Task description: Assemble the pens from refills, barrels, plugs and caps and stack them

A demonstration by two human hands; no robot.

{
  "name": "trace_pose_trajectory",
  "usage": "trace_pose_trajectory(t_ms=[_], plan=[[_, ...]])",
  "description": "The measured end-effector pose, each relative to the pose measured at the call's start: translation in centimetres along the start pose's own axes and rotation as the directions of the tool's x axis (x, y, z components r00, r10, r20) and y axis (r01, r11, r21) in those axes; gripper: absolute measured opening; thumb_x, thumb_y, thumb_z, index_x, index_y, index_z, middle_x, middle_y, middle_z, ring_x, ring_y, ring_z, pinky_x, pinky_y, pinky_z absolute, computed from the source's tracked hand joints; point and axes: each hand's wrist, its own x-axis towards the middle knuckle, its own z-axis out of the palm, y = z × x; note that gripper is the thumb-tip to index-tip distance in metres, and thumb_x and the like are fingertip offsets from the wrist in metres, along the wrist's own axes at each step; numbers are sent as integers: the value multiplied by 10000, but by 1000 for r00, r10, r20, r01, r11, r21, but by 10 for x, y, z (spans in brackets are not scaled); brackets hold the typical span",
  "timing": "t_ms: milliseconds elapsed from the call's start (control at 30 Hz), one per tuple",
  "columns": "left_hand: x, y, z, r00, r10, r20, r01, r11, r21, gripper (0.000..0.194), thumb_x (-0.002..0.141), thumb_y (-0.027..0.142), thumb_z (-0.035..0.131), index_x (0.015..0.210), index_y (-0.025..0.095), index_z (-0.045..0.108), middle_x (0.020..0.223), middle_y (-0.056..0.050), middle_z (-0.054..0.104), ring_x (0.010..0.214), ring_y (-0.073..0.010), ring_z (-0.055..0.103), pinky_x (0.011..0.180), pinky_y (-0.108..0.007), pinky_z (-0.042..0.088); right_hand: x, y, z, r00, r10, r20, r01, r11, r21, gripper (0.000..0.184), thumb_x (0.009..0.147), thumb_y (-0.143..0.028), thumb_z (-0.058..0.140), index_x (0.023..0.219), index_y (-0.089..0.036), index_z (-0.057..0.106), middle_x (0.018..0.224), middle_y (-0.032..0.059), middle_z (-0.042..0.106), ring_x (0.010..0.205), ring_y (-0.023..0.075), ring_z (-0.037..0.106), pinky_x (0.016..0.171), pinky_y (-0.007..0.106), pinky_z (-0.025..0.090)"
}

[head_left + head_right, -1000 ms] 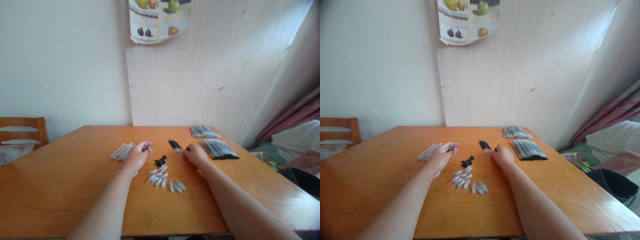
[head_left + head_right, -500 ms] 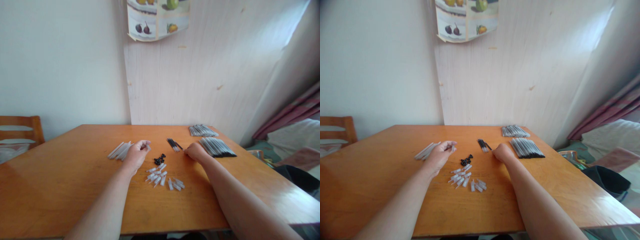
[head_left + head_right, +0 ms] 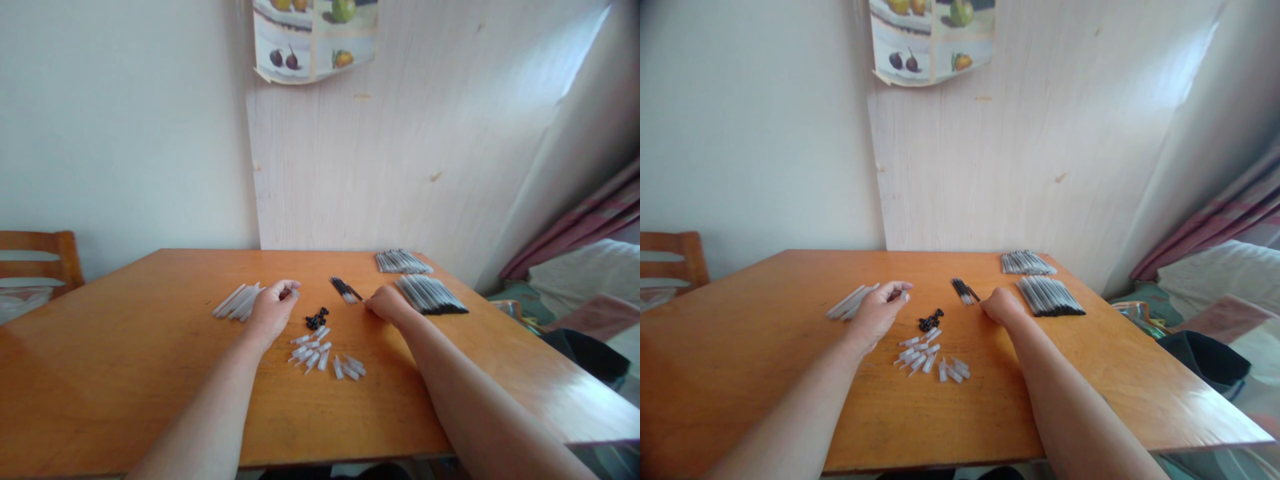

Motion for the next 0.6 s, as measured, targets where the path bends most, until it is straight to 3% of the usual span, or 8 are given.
trace_pose_trajectory(t_ms=[333,600], plan=[[4,-10,0,996,89,5,-89,993,73,313,795,345,595,1046,185,693,1020,-71,715,948,-202,640,897,-337,459,-3,5,-6,1000,-10,28,10,1000,19,333,797,-385,531,827,-111,719,783,128,690,682,191,634,547,252,371],[7,-17,-2,989,146,-2,-145,980,134,291,805,346,591,1026,191,700,1021,-82,711,940,-202,642,894,-341,470,-9,1,-12,999,-1,38,0,1000,9,284,773,-365,563,762,-129,720,790,135,706,703,207,649,555,257,382]])
